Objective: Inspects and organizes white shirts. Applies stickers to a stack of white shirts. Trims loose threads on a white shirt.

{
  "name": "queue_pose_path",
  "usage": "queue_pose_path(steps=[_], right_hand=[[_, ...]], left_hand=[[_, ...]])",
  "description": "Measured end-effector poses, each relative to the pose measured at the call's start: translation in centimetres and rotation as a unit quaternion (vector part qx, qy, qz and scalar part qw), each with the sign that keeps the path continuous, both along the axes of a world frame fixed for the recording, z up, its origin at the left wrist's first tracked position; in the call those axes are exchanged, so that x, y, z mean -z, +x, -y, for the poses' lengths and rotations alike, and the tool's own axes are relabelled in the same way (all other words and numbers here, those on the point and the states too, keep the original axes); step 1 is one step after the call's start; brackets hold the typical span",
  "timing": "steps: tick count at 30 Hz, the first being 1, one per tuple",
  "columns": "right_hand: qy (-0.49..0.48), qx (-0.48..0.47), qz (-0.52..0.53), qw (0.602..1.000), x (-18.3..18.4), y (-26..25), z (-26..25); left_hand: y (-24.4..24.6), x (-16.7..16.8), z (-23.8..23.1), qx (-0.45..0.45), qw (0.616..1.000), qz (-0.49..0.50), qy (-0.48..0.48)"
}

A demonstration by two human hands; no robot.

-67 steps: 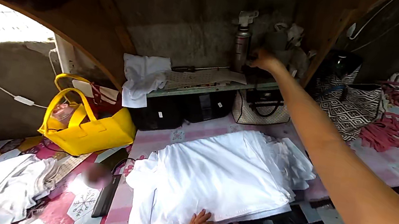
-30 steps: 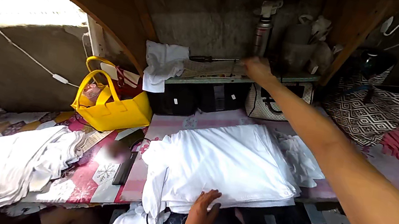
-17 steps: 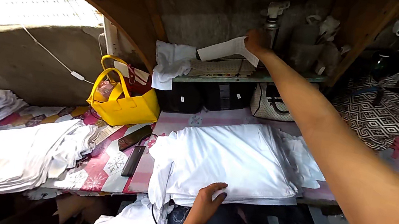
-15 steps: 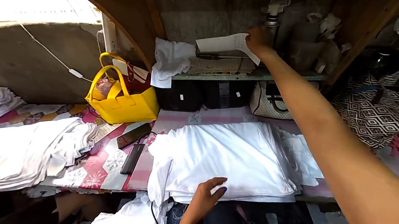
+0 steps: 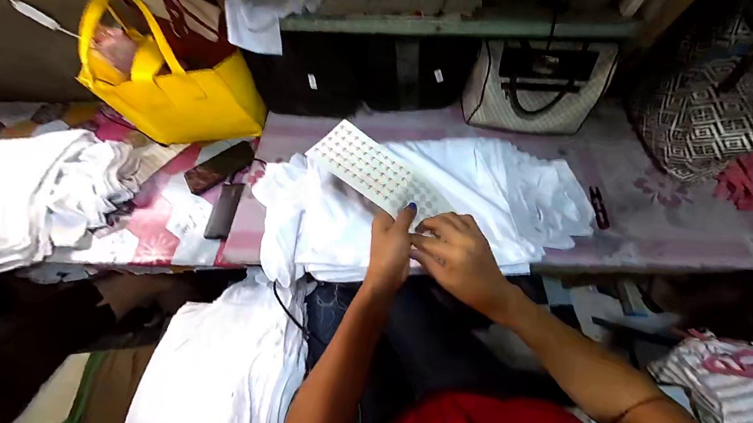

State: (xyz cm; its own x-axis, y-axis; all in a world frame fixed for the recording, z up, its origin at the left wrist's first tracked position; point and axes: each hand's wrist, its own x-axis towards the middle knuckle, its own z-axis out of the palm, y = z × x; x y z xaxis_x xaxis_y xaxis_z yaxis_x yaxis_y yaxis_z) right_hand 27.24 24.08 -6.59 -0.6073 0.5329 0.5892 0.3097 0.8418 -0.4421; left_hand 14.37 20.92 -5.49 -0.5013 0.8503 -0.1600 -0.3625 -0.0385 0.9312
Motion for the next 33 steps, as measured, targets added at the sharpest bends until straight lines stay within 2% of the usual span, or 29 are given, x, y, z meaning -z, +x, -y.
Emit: queue_pose_path(steps=[3, 6, 7, 12, 16, 18, 20, 22, 23, 24, 25, 26, 27, 29, 31, 32, 33], right_hand=[[-0.196, 0.02, -0.08, 0.977, -0.3, 2.7, -0.3], [-0.411, -0.034, -0.133, 0.901, -0.4, 3.9, -0.4], [-0.442, -0.052, -0.146, 0.884, -0.4, 4.0, -0.1], [-0.364, -0.064, -0.115, 0.922, 0.1, 4.8, 1.6], [-0.307, -0.029, -0.106, 0.945, 0.3, 5.2, 2.9], [-0.224, -0.007, -0.074, 0.972, -0.2, 5.5, 2.8], [-0.109, -0.038, -0.017, 0.993, -1.3, 5.8, 1.8], [-0.024, -0.123, 0.042, 0.991, -2.7, 5.6, 0.8], [-0.012, -0.164, 0.068, 0.984, -3.3, 5.3, 0.6], [-0.025, -0.197, 0.089, 0.976, -3.6, 4.9, 0.3], [-0.057, -0.219, 0.099, 0.969, -3.8, 4.6, -0.2], [-0.097, -0.216, 0.098, 0.967, -3.9, 4.4, -0.8], [-0.145, -0.188, 0.071, 0.969, -4.0, 4.3, -1.3], [-0.255, -0.1, -0.007, 0.962, -4.0, 4.6, -1.4], [-0.386, -0.029, -0.099, 0.917, -3.9, 5.0, -0.4], [-0.425, -0.013, -0.146, 0.893, -3.4, 5.0, 0.0], [-0.449, -0.002, -0.186, 0.874, -2.8, 4.9, 0.4]], left_hand=[[0.0, 0.7, 3.4, 0.058, 0.998, 0.012, -0.036], [0.5, 0.8, 5.9, 0.114, 0.993, -0.007, -0.041], [0.6, 1.0, 6.6, 0.119, 0.992, -0.023, -0.038], [1.0, 1.9, 8.7, 0.119, 0.99, -0.075, -0.023], [1.4, 2.1, 9.4, 0.098, 0.993, -0.061, -0.023], [1.2, 1.8, 9.7, 0.119, 0.987, -0.099, -0.043], [0.0, 0.9, 9.6, 0.21, 0.948, -0.233, -0.06], [-1.4, -0.4, 9.0, 0.322, 0.848, -0.42, -0.039], [-2.0, -1.2, 8.5, 0.36, 0.796, -0.486, -0.024], [-2.5, -2.2, 7.9, 0.381, 0.761, -0.524, -0.018], [-3.0, -3.1, 7.5, 0.377, 0.746, -0.548, -0.014], [-3.5, -3.9, 7.2, 0.342, 0.747, -0.571, -0.009], [-3.8, -4.5, 7.2, 0.27, 0.756, -0.596, 0.006], [-4.2, -4.4, 7.7, 0.056, 0.768, -0.633, 0.081], [-3.9, -2.4, 8.2, -0.152, 0.793, -0.56, 0.185], [-3.0, -1.2, 8.6, -0.193, 0.83, -0.488, 0.192], [-1.7, 0.0, 9.2, -0.174, 0.88, -0.409, 0.166]])
